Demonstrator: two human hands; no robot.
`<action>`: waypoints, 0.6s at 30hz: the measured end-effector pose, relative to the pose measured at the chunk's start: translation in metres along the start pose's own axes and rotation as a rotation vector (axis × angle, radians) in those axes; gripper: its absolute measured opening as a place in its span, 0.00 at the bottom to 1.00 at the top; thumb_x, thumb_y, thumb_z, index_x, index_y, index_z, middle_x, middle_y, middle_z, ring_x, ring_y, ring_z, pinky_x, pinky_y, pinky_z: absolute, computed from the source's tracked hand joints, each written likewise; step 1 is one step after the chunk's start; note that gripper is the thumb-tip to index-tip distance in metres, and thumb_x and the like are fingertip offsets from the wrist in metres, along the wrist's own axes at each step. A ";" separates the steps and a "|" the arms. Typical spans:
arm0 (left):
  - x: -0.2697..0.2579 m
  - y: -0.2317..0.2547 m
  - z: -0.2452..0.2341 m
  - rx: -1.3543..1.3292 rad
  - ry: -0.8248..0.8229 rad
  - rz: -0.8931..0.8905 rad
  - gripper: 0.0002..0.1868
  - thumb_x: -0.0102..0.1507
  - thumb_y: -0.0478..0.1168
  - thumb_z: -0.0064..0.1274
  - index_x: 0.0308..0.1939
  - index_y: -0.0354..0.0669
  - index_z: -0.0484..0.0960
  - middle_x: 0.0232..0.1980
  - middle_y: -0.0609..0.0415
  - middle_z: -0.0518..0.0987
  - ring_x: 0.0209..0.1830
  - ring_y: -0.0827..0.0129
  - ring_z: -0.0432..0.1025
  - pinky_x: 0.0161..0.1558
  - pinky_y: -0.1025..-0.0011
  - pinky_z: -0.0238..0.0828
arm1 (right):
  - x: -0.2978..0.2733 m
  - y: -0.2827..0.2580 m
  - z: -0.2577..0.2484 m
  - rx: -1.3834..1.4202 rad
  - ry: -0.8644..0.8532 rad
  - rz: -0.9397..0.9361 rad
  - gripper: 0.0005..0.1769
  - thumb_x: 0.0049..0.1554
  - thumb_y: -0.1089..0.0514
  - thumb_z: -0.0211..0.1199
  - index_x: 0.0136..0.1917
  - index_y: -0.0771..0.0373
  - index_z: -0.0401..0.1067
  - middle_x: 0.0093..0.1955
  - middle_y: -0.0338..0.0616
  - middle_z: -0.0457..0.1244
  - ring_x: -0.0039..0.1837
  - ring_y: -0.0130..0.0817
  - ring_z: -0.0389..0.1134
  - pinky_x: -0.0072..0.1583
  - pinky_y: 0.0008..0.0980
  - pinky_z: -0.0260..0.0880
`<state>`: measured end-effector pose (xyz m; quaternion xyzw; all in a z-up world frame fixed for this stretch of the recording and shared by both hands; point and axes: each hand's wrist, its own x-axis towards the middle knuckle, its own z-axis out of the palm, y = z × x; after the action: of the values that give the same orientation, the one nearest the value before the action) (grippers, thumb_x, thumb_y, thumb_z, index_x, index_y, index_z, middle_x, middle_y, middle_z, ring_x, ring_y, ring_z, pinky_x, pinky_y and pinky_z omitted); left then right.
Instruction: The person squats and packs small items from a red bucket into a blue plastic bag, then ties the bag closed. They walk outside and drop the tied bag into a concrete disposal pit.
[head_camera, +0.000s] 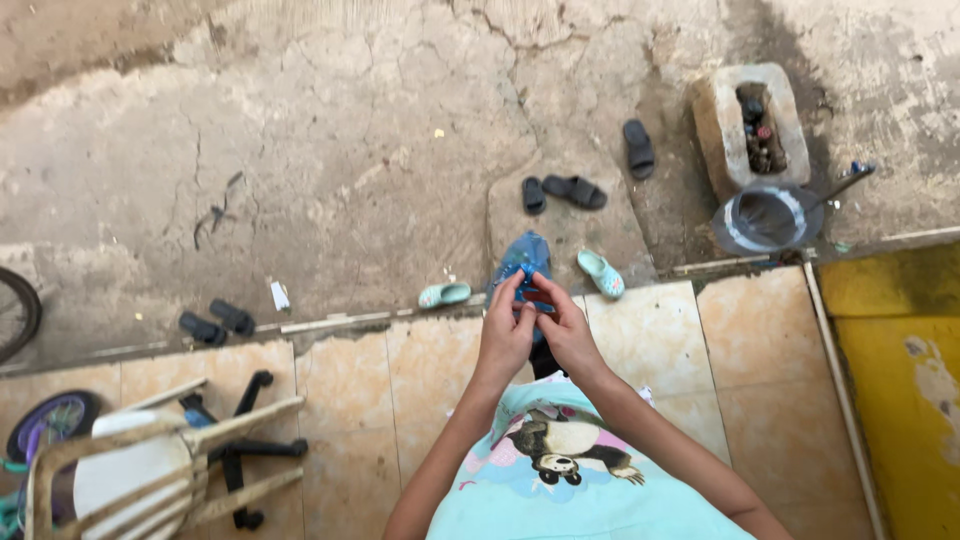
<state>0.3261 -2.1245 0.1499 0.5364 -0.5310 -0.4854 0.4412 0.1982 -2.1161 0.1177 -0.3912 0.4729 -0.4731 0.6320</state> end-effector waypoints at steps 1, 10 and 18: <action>0.018 0.005 0.003 -0.001 -0.012 0.028 0.26 0.67 0.28 0.47 0.70 0.30 0.67 0.67 0.44 0.72 0.48 0.67 0.76 0.48 0.72 0.77 | 0.016 -0.007 -0.004 0.015 0.011 0.006 0.32 0.60 0.72 0.50 0.77 0.66 0.57 0.68 0.48 0.62 0.67 0.34 0.65 0.66 0.31 0.68; 0.144 0.035 0.030 0.035 -0.064 0.025 0.26 0.66 0.29 0.47 0.70 0.32 0.68 0.68 0.44 0.72 0.47 0.67 0.76 0.47 0.73 0.75 | 0.130 -0.051 -0.044 0.001 0.065 -0.094 0.30 0.61 0.73 0.50 0.76 0.68 0.58 0.69 0.49 0.62 0.68 0.34 0.65 0.66 0.31 0.67; 0.241 0.026 0.058 -0.034 -0.159 0.056 0.27 0.66 0.28 0.46 0.71 0.34 0.68 0.69 0.46 0.71 0.46 0.69 0.74 0.50 0.73 0.74 | 0.207 -0.076 -0.073 -0.066 0.184 -0.139 0.29 0.61 0.73 0.50 0.75 0.68 0.60 0.69 0.49 0.61 0.66 0.33 0.66 0.64 0.31 0.70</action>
<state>0.2571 -2.3641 0.1546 0.4735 -0.5709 -0.5230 0.4200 0.1321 -2.3389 0.1239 -0.3984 0.5159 -0.5339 0.5385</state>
